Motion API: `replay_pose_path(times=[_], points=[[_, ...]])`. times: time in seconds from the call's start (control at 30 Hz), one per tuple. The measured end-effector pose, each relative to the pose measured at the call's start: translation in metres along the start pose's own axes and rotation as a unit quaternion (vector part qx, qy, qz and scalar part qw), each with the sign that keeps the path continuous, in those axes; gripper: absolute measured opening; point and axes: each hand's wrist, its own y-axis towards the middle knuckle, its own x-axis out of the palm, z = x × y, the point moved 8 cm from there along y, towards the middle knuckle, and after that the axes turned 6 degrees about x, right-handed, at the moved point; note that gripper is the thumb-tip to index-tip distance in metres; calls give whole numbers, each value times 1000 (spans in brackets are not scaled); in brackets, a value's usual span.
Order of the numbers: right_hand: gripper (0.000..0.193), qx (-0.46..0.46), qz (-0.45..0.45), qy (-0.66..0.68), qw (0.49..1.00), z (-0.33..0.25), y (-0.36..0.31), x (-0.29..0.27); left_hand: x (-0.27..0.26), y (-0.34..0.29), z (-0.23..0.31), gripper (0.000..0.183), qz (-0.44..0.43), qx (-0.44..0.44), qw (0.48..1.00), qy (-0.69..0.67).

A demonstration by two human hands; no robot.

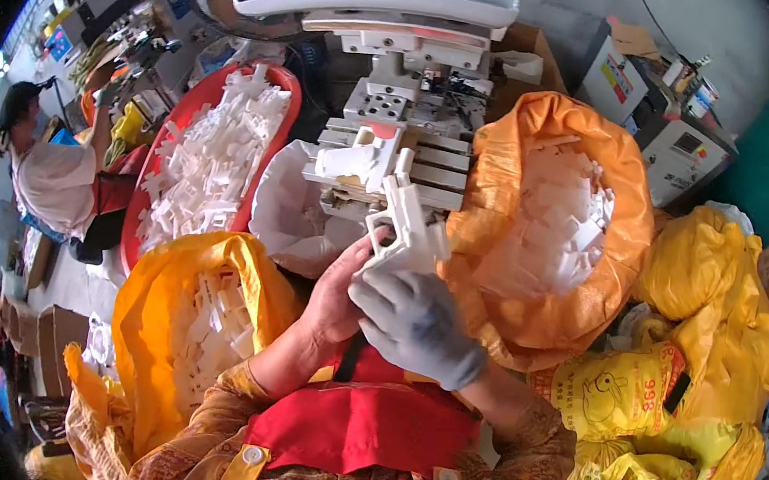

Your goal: The person retrieves plastic toy gun parts from a bag, positions them on a printing machine to print on them, and places the printed parts into another bag.

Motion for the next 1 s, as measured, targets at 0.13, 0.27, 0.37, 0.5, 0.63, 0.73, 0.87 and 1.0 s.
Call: replay_pose_path(times=[0.13, 0.27, 0.37, 0.5, 0.63, 0.73, 0.87, 1.0], points=[[40, 81, -32, -118, 989, 38, -10, 0, -39, -21, 18, 58, 35, -3, 999, 30], [46, 22, -137, -111, 984, 37, -21, 19, -55, -26, 10, 48, 14, -87, 996, 16], [48, 42, -114, -90, 989, 38, -26, 17, -52, -23, 9, 44, -15, -104, 994, 0], [50, 76, -108, -87, 987, 48, -33, 7, -43, -15, 15, 55, -48, -117, 992, -16], [56, 157, 3, -20, 987, 68, -35, -29, -51, 16, 95, 41, 30, 247, 904, 348], [55, 205, 111, 33, 972, 88, -34, -57, -35, 49, 142, 34, 114, 432, 605, 659], [50, 318, 143, 122, 929, 128, -34, -64, -16, 102, 140, 23, 115, 414, 470, 771], [48, 382, 155, 257, 874, 153, -26, -58, 6, 104, 162, 35, 138, 457, 392, 787]])
